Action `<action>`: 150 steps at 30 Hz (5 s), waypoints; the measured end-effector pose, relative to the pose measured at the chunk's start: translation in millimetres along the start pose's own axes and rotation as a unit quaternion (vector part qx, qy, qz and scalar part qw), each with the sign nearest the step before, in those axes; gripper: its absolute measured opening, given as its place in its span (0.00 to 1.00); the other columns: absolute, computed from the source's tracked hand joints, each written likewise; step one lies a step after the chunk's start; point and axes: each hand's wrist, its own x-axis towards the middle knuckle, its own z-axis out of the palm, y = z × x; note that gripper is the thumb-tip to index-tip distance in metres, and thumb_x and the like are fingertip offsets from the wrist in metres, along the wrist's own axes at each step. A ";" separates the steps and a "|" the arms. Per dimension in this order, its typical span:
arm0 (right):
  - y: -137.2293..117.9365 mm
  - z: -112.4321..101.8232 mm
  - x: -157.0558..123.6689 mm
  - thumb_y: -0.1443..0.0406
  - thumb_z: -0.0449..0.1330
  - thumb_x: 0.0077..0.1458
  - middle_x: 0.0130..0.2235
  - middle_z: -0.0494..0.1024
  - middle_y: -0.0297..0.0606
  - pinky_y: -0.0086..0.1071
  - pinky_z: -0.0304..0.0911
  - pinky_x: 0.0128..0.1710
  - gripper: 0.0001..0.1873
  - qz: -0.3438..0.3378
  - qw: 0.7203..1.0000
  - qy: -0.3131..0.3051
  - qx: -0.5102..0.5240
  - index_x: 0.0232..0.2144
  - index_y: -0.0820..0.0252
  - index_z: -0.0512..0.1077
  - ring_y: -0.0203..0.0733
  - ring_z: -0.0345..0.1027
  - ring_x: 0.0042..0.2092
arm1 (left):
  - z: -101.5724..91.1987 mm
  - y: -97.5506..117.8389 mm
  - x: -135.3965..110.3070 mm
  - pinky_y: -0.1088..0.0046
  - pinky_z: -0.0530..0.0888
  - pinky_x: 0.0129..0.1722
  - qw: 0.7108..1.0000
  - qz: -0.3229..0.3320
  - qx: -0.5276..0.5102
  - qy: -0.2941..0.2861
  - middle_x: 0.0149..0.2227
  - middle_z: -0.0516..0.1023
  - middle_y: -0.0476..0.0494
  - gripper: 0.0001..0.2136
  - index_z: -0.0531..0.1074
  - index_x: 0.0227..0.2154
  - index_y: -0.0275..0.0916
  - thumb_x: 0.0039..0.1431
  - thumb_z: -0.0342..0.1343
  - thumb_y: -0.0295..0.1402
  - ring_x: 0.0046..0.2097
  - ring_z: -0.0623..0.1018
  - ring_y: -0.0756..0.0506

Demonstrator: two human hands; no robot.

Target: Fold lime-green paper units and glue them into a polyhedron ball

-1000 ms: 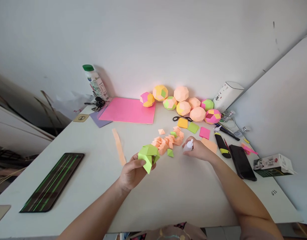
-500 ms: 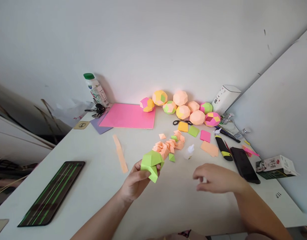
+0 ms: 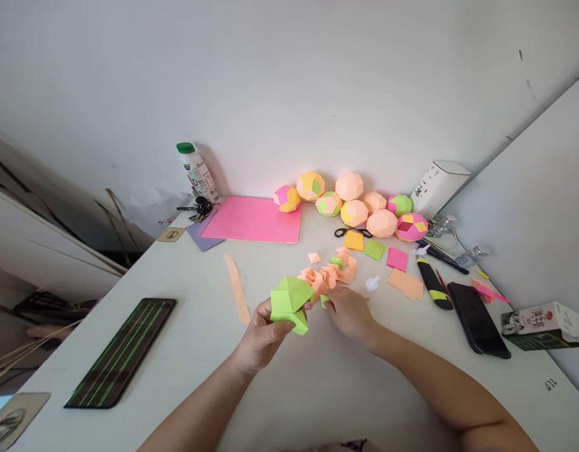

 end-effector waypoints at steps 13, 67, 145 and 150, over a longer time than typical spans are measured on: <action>5.8 -19.7 -23.4 0.63 0.60 0.53 0.32 0.74 0.38 0.31 0.67 0.29 0.06 -0.071 0.793 0.021 0.605 0.32 0.60 0.75 0.36 0.68 0.32 | 2.2 -5.2 1.4 0.70 0.63 0.28 0.997 -0.063 -0.044 0.017 0.28 0.73 0.44 0.10 0.75 0.29 0.36 0.40 0.61 0.32 0.27 0.68 0.49; 20.5 -96.5 -30.2 0.66 0.57 0.56 0.39 0.76 0.41 0.41 0.66 0.40 0.13 -0.242 0.965 0.074 0.076 0.45 0.58 0.68 0.45 0.66 0.42 | 3.2 -8.4 1.2 0.66 0.67 0.53 0.962 -0.104 -0.253 -0.018 0.44 0.77 0.40 0.17 0.72 0.46 0.35 0.51 0.56 0.24 0.47 0.75 0.42; 20.1 -74.7 -21.0 0.76 0.60 0.51 0.34 0.78 0.37 0.35 0.64 0.33 0.14 -0.357 0.843 0.377 -0.139 0.38 0.56 0.70 0.41 0.65 0.37 | 12.0 4.6 1.1 0.72 0.73 0.47 0.940 -0.144 -0.307 0.030 0.34 0.77 0.41 0.13 0.72 0.41 0.31 0.50 0.54 0.22 0.41 0.77 0.45; 21.9 -76.8 -22.0 0.76 0.60 0.51 0.35 0.79 0.37 0.35 0.64 0.33 0.14 -0.359 0.846 0.370 -0.138 0.39 0.55 0.70 0.41 0.65 0.38 | 10.4 4.1 0.8 0.72 0.72 0.47 0.940 -0.142 -0.307 0.033 0.33 0.77 0.42 0.14 0.71 0.42 0.31 0.50 0.54 0.22 0.41 0.77 0.45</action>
